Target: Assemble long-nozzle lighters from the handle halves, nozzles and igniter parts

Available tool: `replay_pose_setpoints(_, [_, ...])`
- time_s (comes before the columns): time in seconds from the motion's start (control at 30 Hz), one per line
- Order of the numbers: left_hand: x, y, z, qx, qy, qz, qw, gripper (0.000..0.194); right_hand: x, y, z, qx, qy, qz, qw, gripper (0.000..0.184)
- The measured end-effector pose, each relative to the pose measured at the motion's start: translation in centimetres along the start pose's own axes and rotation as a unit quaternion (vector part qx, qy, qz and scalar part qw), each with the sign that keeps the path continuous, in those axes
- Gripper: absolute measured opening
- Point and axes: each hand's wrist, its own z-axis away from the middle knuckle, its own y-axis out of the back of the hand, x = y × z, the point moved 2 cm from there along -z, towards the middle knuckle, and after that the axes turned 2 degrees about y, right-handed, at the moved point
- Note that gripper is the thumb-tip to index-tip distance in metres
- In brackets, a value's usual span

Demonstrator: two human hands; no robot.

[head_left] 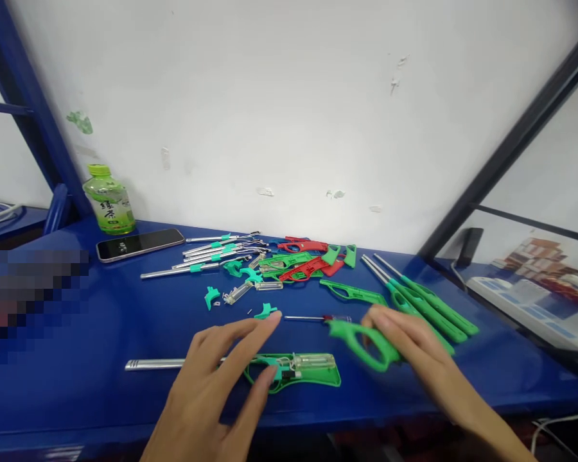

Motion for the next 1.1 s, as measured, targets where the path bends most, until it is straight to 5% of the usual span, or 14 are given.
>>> replay_pose_setpoints(0.23, [-0.6,1.5,-1.0,-0.006,-0.073,0.020,0.997,0.027,-3.0,-2.9,-1.1,-0.119,0.046,0.075,0.989,0.054])
replay_pose_setpoints(0.4, [-1.8,2.5,-1.5,0.015,-0.076,-0.014,0.997,0.016,-3.5,-3.5,-1.1,-0.185,0.012,0.068,0.980,0.032])
replay_pose_setpoints(0.63, [-3.2,3.2,-1.6,-0.001,-0.061,-0.040,0.997,0.018,-3.0,-3.6,-0.4,-0.199,0.109,0.076,0.971,0.039])
replay_pose_setpoints(1.1, [-3.6,2.0,-0.4,-0.114,-0.038,-0.086,0.989,0.021,-1.5,-6.5,1.2,-0.177,0.126,0.155,0.964,0.036])
